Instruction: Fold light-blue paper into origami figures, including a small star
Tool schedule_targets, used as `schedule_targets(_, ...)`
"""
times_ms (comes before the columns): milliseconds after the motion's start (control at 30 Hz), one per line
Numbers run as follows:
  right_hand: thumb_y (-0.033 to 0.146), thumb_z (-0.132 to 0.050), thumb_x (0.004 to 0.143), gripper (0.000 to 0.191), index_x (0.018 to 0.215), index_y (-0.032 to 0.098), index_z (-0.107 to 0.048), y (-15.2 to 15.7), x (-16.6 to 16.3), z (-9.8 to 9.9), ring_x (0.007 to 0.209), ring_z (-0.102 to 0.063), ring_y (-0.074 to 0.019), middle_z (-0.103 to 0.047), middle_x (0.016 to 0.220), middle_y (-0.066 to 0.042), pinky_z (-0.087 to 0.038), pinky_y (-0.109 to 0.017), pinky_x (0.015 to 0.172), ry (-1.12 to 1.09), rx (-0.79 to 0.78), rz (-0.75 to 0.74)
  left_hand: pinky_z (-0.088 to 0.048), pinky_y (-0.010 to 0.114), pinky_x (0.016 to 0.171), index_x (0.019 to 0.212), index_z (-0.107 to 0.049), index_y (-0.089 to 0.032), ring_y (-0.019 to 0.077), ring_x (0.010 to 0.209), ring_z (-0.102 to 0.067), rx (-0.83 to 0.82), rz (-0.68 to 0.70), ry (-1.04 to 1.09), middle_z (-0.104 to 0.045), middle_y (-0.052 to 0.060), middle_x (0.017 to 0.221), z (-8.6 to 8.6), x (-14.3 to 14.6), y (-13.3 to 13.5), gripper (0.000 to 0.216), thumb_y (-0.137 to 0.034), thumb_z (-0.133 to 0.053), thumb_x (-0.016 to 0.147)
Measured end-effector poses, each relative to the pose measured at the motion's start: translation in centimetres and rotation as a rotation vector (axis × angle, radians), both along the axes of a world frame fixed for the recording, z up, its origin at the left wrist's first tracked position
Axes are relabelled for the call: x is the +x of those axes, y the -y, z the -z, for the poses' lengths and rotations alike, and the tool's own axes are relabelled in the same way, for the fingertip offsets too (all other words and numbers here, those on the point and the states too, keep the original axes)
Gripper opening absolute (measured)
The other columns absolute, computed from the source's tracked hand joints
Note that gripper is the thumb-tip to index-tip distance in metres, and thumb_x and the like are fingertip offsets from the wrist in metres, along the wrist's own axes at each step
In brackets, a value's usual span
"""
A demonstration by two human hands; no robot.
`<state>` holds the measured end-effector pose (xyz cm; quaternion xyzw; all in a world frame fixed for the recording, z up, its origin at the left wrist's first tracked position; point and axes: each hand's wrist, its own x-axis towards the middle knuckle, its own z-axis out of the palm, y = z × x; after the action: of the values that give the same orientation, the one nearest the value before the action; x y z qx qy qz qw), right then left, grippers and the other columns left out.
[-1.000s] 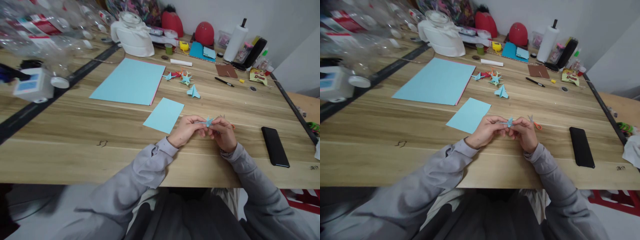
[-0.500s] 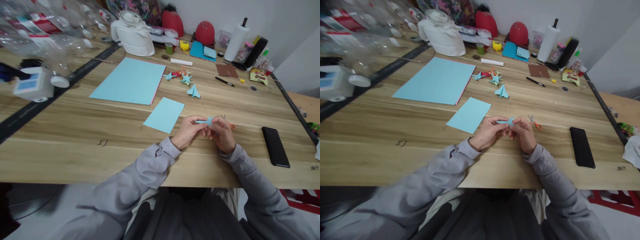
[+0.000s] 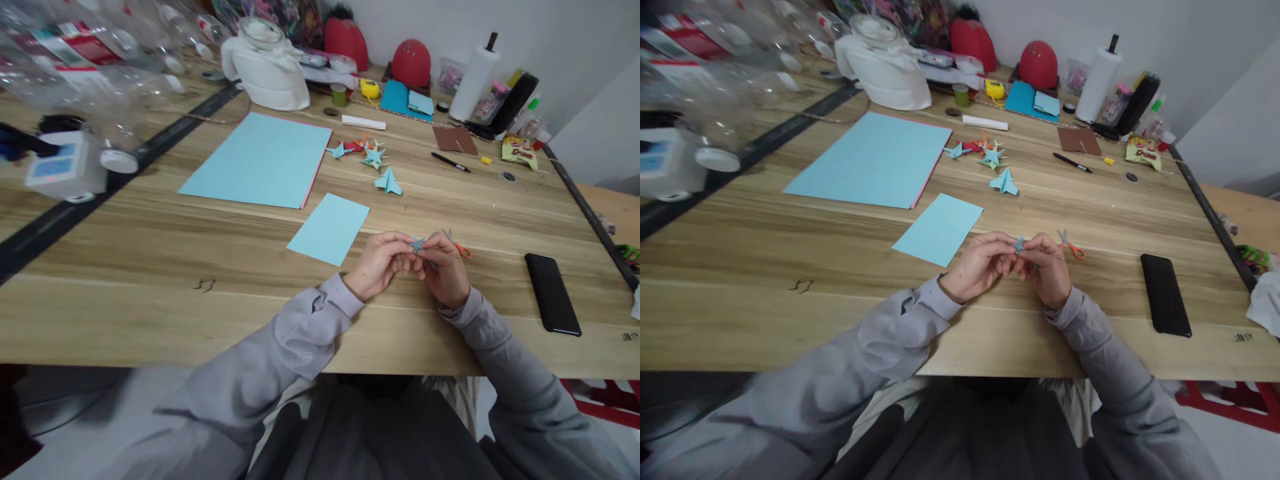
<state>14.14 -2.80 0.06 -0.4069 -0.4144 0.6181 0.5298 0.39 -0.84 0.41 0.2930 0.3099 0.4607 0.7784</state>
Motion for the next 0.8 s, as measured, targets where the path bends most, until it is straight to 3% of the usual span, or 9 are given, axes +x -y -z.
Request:
schedule_targets(300, 0.022, -0.069, 0.069, 0.021, 0.077, 0.024, -0.05, -0.27, 0.46, 0.09, 0.039, -0.049, -0.0095, -0.06, 0.051, 0.008, -0.035, -0.02, 0.038, -0.086, 0.009, 0.034, -0.041, 0.021, 0.045, 0.082, -0.069, -0.011, 0.0071, 0.043, -0.055, 0.111, -0.02, -0.005, -0.067, -0.001, 0.061, 0.09, 0.02, 0.18, 0.02, -0.017, -0.075, 0.064)
schedule_targets(467, 0.026, -0.071, 0.072, 0.022, 0.078, 0.024, -0.05, -0.1, 0.42, -0.05, 0.043, -0.052, -0.0102, -0.062, 0.054, 0.007, -0.037, -0.02, 0.04, -0.031, 0.035, 0.024, -0.044, 0.022, 0.048, 0.078, -0.07, -0.012, 0.008, 0.046, -0.058, 0.179, -0.026, -0.036, -0.067, 0.0, 0.061, -0.1, -0.02, 0.18, 0.015, -0.019, -0.076, 0.066)
schedule_targets(800, 0.019, -0.068, 0.07, 0.015, 0.074, 0.023, -0.054, -0.18, 0.22, -0.05, 0.044, -0.051, -0.0104, -0.061, 0.052, 0.006, -0.034, -0.019, 0.04, -0.126, -0.005, -0.002, -0.044, 0.02, 0.045, 0.073, -0.071, -0.011, 0.0083, 0.043, -0.057, 0.122, -0.019, 0.051, -0.068, 0.001, 0.059, -0.37, -0.12, 0.03, 0.015, -0.015, -0.076, 0.06)
